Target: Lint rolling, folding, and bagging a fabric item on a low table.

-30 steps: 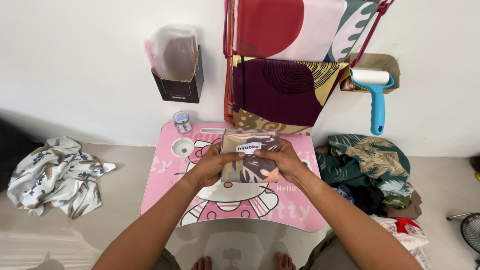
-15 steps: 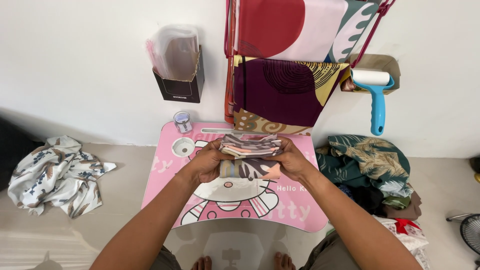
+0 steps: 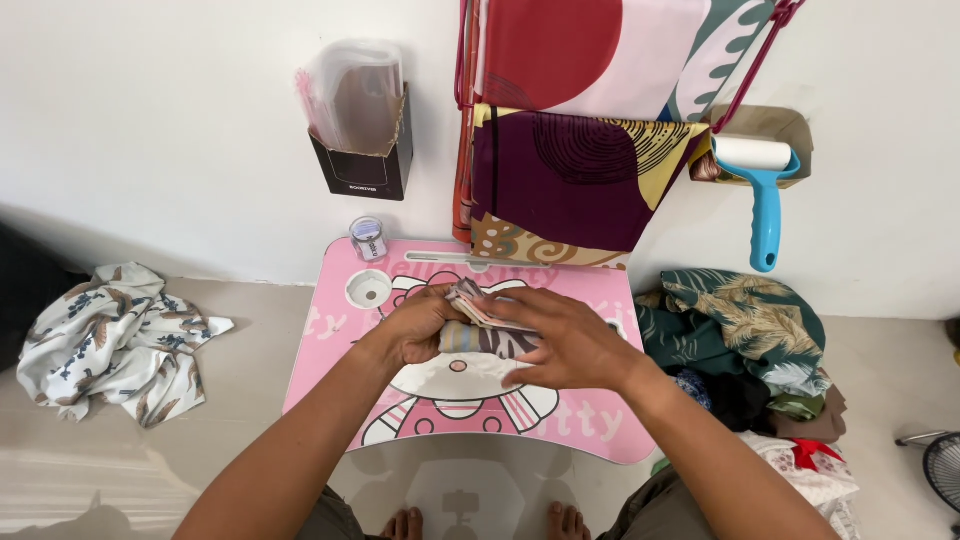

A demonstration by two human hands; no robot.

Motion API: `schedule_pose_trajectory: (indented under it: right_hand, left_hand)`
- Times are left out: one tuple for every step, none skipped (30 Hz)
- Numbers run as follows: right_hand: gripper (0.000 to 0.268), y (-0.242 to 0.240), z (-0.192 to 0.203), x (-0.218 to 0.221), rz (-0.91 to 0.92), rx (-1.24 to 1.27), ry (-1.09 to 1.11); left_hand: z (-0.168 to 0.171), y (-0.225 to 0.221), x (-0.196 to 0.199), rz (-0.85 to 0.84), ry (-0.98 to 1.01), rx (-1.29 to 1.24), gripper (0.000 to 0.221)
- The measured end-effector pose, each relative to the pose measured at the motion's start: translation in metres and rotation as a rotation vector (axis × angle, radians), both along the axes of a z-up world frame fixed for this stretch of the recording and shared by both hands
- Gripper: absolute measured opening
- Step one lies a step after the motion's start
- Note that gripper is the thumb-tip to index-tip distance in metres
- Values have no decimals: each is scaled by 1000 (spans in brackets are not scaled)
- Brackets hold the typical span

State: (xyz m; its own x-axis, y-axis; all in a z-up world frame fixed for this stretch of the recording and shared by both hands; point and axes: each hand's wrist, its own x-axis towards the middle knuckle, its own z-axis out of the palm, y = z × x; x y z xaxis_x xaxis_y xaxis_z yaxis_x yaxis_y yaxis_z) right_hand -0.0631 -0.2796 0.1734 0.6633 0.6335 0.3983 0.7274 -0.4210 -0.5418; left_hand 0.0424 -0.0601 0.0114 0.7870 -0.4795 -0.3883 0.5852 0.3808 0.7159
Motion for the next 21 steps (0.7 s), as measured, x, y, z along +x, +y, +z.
schedule_pose_trajectory:
  right_hand:
    - [80, -1, -6, 3, -3, 3, 2]
    - [65, -1, -12, 5, -8, 4, -38]
    - [51, -2, -17, 8, -12, 4, -80]
    - [51, -4, -20, 9, -14, 6, -78]
    - [49, -7, -22, 11, -10, 66, -16]
    - [46, -9, -24, 13, -7, 125, 46]
    - [46, -11, -27, 15, -7, 124, 49]
    - [47, -13, -29, 18, 1, 178, 151]
    - [47, -15, -31, 21, 7, 232, 250]
    - [47, -16, -29, 20, 5, 232, 250]
    - [46, -17, -27, 20, 12, 269, 306]
    - [46, -19, -25, 19, 18, 306, 362]
    - [46, -19, -24, 18, 15, 308, 364]
    - [46, -19, -23, 17, 13, 315, 403]
    - [47, -18, -23, 15, 14, 323, 448]
    - [47, -18, -25, 13, 13, 324, 453]
    - [48, -17, -26, 12, 5, 328, 480]
    - [49, -17, -27, 11, -4, 333, 507]
    - [49, -18, -32, 12, -6, 333, 514]
    - [48, -20, -37, 13, -17, 340, 555]
    - [47, -22, -41, 15, -29, 346, 591]
  left_hand:
    - [12, 0, -5, -3, 2, 3, 37]
    - [24, 1, -10, 3, 19, 5, 36]
    - [36, 2, -15, 11, 36, 6, 35]
    - [58, 3, -25, 10, 37, 8, 35]
    - [79, 4, -34, -34, 6, 25, 34]
    - [101, 5, -43, -77, -25, 43, 34]
    - [80, 7, -33, -76, -22, 42, 34]
    - [60, 9, -24, -97, -94, 22, 38]
    - [40, 10, -14, -121, -168, 3, 43]
    - [60, 12, -24, -122, -168, 3, 43]
    - [80, 14, -34, -168, -272, -43, 56]
    - [99, 16, -44, -215, -375, -90, 71]
    - [92, 15, -42, -217, -373, -89, 71]
    - [84, 14, -40, -193, -506, -4, 77]
    - [75, 14, -40, -165, -635, 83, 85]
    - [76, 14, -39, -165, -629, 84, 85]
    - [76, 14, -38, -135, -611, 129, 71]
    - [77, 13, -37, -105, -593, 174, 58]
    - [76, 16, -36, -107, -586, 174, 58]
    - [74, 17, -35, -146, -618, 156, 64]
    - [74, 18, -33, -187, -654, 137, 70]
